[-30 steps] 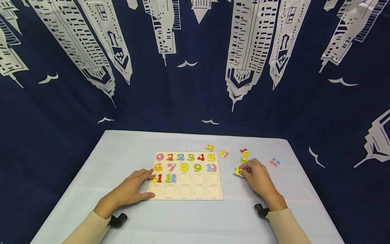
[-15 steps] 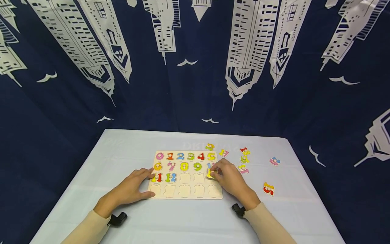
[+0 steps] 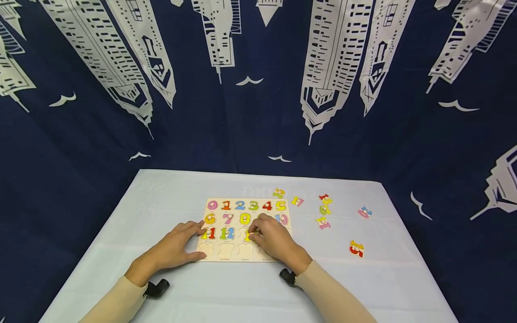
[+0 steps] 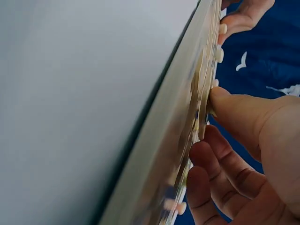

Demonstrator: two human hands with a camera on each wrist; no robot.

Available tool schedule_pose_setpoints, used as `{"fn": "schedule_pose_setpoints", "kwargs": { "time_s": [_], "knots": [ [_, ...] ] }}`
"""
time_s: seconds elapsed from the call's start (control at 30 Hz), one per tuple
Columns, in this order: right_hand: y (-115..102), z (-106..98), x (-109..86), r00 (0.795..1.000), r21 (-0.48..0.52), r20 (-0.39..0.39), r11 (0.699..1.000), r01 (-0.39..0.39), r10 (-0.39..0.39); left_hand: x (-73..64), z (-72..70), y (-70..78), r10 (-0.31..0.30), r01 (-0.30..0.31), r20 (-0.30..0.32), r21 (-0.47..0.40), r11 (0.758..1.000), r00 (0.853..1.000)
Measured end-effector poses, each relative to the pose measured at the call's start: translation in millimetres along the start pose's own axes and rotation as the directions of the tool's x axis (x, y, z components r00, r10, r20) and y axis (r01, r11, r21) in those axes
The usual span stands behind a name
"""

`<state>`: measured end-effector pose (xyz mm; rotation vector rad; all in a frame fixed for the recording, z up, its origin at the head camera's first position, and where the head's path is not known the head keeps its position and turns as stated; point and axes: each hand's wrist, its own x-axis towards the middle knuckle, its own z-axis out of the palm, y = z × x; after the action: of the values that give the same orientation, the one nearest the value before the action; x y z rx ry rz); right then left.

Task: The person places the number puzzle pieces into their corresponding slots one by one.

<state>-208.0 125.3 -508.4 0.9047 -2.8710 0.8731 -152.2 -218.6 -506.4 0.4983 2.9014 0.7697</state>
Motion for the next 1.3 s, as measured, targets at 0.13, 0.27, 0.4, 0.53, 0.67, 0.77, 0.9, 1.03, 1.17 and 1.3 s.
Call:
{"fn": "schedule_pose_setpoints", "kwargs": {
  "time_s": [0.13,0.27,0.4,0.53,0.67,0.77,0.9,1.03,1.17,1.3],
  "knots": [
    [-7,4,6.3,1.0,-0.007,0.006,1.0,0.0,0.0,0.4,0.4,0.8,-0.008,0.008,0.001,0.001,1.0,1.0],
    [-11,7,11.6,1.0,-0.01,-0.003,1.0,0.001,-0.001,0.3,0.6,0.6,-0.006,0.006,0.0,-0.004,1.0,1.0],
    [-12,9,15.8,1.0,-0.027,-0.007,1.0,0.001,-0.001,0.1,0.2,-0.6,-0.001,0.001,-0.002,-0.003,1.0,1.0],
    [-12,9,16.7,1.0,-0.039,-0.007,0.999,-0.016,0.016,0.1,-0.1,-0.6,0.009,-0.009,-0.005,0.002,1.0,1.0],
    [-13,7,15.5,0.999,-0.019,0.004,0.999,-0.036,0.036,0.2,-0.3,-0.3,0.012,-0.012,-0.005,0.004,1.0,1.0],
    [-9,3,12.4,0.998,0.013,0.015,0.998,-0.057,0.057,0.0,0.0,-0.5,0.013,-0.012,-0.005,0.003,1.0,1.0],
    [2,-4,5.0,0.995,0.041,0.017,0.994,-0.103,0.103,-0.2,0.9,-0.6,0.006,-0.006,-0.004,0.005,1.0,1.0],
    [19,-15,-4.8,0.993,0.035,-0.021,0.993,-0.112,0.113,-0.2,0.1,0.8,0.001,-0.001,0.0,0.008,1.0,1.0],
    [40,-30,-16.3,0.992,0.021,-0.089,0.996,-0.092,0.093,-0.3,-0.4,1.6,-0.001,0.001,0.005,0.005,1.0,1.0],
    [62,-48,-28.8,0.983,0.01,-0.147,0.994,-0.109,0.11,-0.6,-0.4,1.1,-0.002,0.002,0.008,0.004,1.0,1.0]
  ]
}}
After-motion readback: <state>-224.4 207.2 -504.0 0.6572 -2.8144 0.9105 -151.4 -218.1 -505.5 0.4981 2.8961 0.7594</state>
